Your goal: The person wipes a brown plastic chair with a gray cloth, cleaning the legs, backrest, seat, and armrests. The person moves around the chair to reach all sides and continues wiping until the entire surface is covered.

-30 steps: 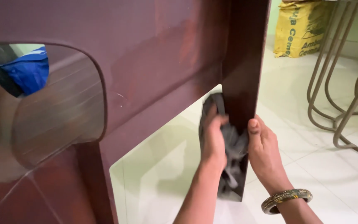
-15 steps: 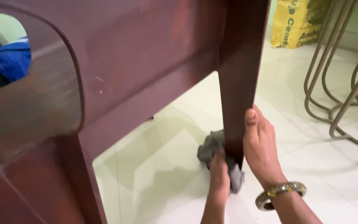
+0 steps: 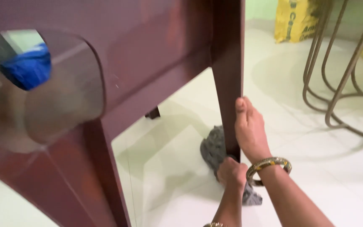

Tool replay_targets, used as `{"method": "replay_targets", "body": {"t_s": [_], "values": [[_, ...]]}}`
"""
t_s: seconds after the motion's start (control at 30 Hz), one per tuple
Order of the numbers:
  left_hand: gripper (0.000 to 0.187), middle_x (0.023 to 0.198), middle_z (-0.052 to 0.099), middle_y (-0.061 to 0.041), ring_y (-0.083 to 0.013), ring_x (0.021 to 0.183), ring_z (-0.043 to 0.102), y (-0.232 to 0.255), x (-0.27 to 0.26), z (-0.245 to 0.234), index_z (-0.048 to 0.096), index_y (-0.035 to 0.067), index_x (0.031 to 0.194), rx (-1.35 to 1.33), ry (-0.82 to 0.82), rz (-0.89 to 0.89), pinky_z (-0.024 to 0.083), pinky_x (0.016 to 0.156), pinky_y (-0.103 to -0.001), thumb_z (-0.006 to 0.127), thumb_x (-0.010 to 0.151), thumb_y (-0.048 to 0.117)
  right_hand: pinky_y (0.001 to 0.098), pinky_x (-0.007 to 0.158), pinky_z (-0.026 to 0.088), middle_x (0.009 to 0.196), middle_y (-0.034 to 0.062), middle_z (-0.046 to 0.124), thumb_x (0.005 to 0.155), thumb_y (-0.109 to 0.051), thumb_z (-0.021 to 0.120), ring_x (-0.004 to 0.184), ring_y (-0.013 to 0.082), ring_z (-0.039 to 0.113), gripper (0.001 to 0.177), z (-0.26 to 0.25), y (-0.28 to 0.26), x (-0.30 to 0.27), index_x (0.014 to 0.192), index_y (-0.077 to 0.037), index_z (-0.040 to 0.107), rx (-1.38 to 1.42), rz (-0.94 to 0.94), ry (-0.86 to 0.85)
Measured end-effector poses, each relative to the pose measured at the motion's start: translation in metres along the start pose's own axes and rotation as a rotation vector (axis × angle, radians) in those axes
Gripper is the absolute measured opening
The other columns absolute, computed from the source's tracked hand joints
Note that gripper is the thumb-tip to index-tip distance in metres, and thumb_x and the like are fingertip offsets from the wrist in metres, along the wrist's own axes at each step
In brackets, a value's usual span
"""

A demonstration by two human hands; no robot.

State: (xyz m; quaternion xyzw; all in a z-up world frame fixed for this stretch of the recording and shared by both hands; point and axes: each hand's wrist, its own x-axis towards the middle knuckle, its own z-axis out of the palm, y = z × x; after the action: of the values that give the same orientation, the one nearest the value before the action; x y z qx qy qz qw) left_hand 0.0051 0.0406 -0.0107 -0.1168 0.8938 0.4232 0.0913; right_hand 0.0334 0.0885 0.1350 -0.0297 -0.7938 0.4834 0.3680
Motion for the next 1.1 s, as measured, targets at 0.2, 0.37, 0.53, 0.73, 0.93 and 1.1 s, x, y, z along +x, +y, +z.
{"method": "replay_targets", "body": {"t_s": [0.2,0.37,0.53,0.73,0.93,1.1], "values": [[0.025,0.096,0.075,-0.021,-0.0356,0.090,0.072,0.050,-0.039,-0.075,0.075,0.001,0.097,-0.334,-0.017,0.205,0.053,0.082,-0.046,0.060,0.089,0.020,0.0446,0.078,0.047,0.088,0.0171,0.060,0.107,-0.059,0.032,0.080,0.0299,0.055,0.064,-0.017,0.002,-0.004,0.113,0.000,0.057,0.111,0.002,-0.042],[0.024,0.091,0.073,-0.009,-0.0203,0.084,0.066,0.110,-0.081,-0.156,0.073,0.004,0.097,-0.723,-0.199,0.256,0.052,0.075,-0.037,0.061,0.093,0.024,0.0553,0.085,0.049,0.110,0.0329,0.065,0.105,-0.059,0.036,0.096,0.0502,0.062,0.068,-0.042,-0.028,-0.023,0.134,-0.004,0.063,0.210,0.383,-0.300],[0.022,0.083,0.064,-0.009,-0.0185,0.076,0.055,0.137,-0.108,-0.199,0.066,-0.004,0.094,-0.720,-0.255,0.562,0.046,0.069,-0.036,0.061,0.095,0.017,0.0371,0.110,0.033,0.157,0.0112,0.040,0.101,-0.052,0.044,0.142,0.0223,0.038,0.067,-0.051,-0.062,-0.073,0.157,-0.018,0.032,0.429,0.387,-0.181],[0.031,0.104,0.075,-0.015,-0.0296,0.095,0.069,0.166,-0.158,-0.242,0.076,0.007,0.099,0.374,-0.259,0.678,0.056,0.077,-0.044,0.062,0.081,0.028,0.0404,0.080,0.055,0.115,0.0176,0.072,0.092,-0.016,0.059,0.098,0.0268,0.066,0.047,-0.012,-0.049,-0.067,0.136,0.001,0.062,0.866,0.530,0.045],[0.033,0.111,0.075,-0.018,-0.0353,0.104,0.074,0.226,-0.287,-0.330,0.080,0.011,0.103,0.555,0.402,0.964,0.060,0.084,-0.046,0.072,0.074,0.023,0.0337,0.073,0.059,0.108,0.0044,0.071,0.102,-0.025,0.057,0.092,0.0147,0.070,0.028,-0.073,-0.190,-0.025,0.123,-0.007,0.062,1.035,0.416,0.243],[0.034,0.114,0.071,-0.019,-0.0378,0.103,0.071,0.261,-0.239,-0.390,0.076,0.005,0.106,0.393,0.889,1.200,0.058,0.082,-0.047,0.066,0.077,0.019,0.0358,0.077,0.062,0.109,0.0049,0.072,0.094,-0.012,0.055,0.091,0.0174,0.072,0.027,-0.097,-0.260,-0.005,0.120,-0.009,0.062,1.127,0.207,0.194]]}}
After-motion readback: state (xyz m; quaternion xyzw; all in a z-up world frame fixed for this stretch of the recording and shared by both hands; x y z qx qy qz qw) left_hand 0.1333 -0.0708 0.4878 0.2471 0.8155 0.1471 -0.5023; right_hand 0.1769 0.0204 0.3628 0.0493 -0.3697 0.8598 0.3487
